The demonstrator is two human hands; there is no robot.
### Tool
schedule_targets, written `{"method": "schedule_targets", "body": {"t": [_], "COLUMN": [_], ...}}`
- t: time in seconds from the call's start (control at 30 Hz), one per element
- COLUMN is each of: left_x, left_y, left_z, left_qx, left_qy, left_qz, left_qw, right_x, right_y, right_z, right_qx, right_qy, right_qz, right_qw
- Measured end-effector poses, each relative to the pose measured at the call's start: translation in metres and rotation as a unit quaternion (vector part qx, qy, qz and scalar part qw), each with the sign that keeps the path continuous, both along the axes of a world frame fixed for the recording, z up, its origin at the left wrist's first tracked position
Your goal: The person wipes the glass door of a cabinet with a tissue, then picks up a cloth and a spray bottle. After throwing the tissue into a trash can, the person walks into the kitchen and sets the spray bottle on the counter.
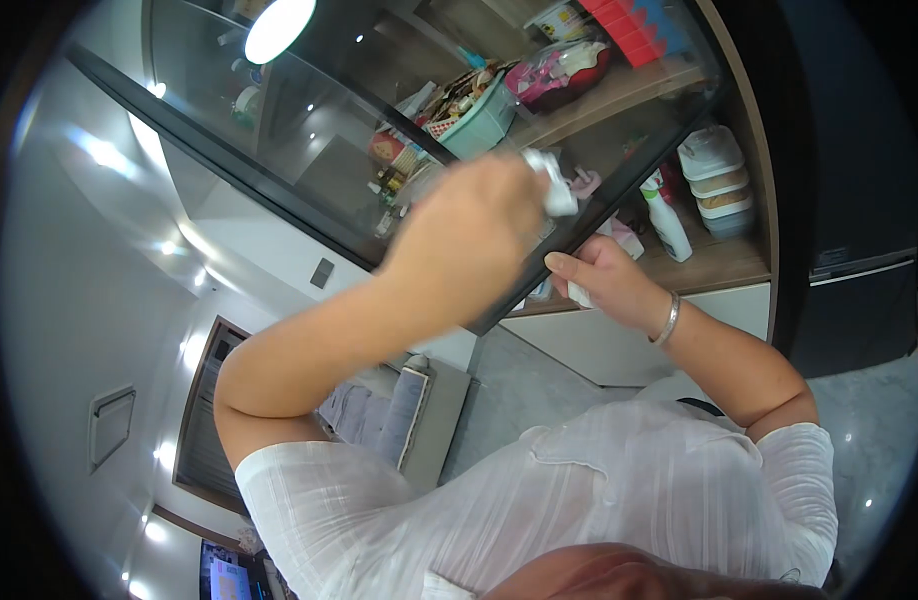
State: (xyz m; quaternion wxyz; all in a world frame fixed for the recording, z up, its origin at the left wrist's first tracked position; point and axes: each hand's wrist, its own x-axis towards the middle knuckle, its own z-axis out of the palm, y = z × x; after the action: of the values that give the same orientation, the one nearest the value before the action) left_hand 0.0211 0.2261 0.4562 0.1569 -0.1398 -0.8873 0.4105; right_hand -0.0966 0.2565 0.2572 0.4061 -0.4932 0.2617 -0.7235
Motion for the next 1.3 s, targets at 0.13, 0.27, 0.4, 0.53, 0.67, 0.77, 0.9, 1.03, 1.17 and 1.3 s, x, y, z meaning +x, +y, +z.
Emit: {"method": "schedule_targets", "body": {"t": [0.13,0.27,0.4,0.53,0.67,0.77,0.9,1.03,1.17,1.3], "left_x": [-0.020,-0.068,-0.092,-0.075,-0.079,-0.081,-0.084,-0.076,-0.067,-0.003], "left_y": [0.008,0.017,0.023,0.012,-0.002,0.029,-0.003,0.013,0.010,-0.017], "left_z": [0.063,0.179,0.173,0.043,0.109,0.170,0.131,0.039,0.153,0.292], "left_qx": [-0.109,-0.229,-0.076,-0.070,-0.184,-0.053,-0.132,-0.126,-0.118,-0.126], "left_qy": [0.084,0.330,0.368,0.073,0.178,0.394,0.221,0.018,0.213,0.455], "left_qz": [-0.047,-0.066,-0.056,-0.050,-0.089,-0.074,0.027,-0.074,-0.032,-0.039], "left_qw": [0.989,0.913,0.925,0.994,0.963,0.914,0.966,0.989,0.969,0.881], "right_x": [-0.003,-0.001,-0.005,-0.002,-0.001,-0.005,-0.006,-0.007,-0.003,-0.008], "right_y": [-0.001,-0.003,-0.005,0.003,0.005,0.003,-0.002,0.003,0.002,0.002], "right_z": [0.004,0.003,-0.001,0.005,0.010,0.008,0.004,0.008,0.013,0.010], "right_qx": [-0.003,-0.012,-0.025,-0.016,-0.009,-0.011,-0.010,0.016,0.009,0.022], "right_qy": [0.003,-0.020,-0.008,0.006,-0.005,0.019,0.027,0.031,-0.005,-0.014], "right_qz": [-0.002,0.020,0.027,0.004,-0.007,0.005,0.003,-0.012,0.001,0.018], "right_qw": [1.000,1.000,0.999,1.000,1.000,1.000,1.000,0.999,1.000,1.000]}}
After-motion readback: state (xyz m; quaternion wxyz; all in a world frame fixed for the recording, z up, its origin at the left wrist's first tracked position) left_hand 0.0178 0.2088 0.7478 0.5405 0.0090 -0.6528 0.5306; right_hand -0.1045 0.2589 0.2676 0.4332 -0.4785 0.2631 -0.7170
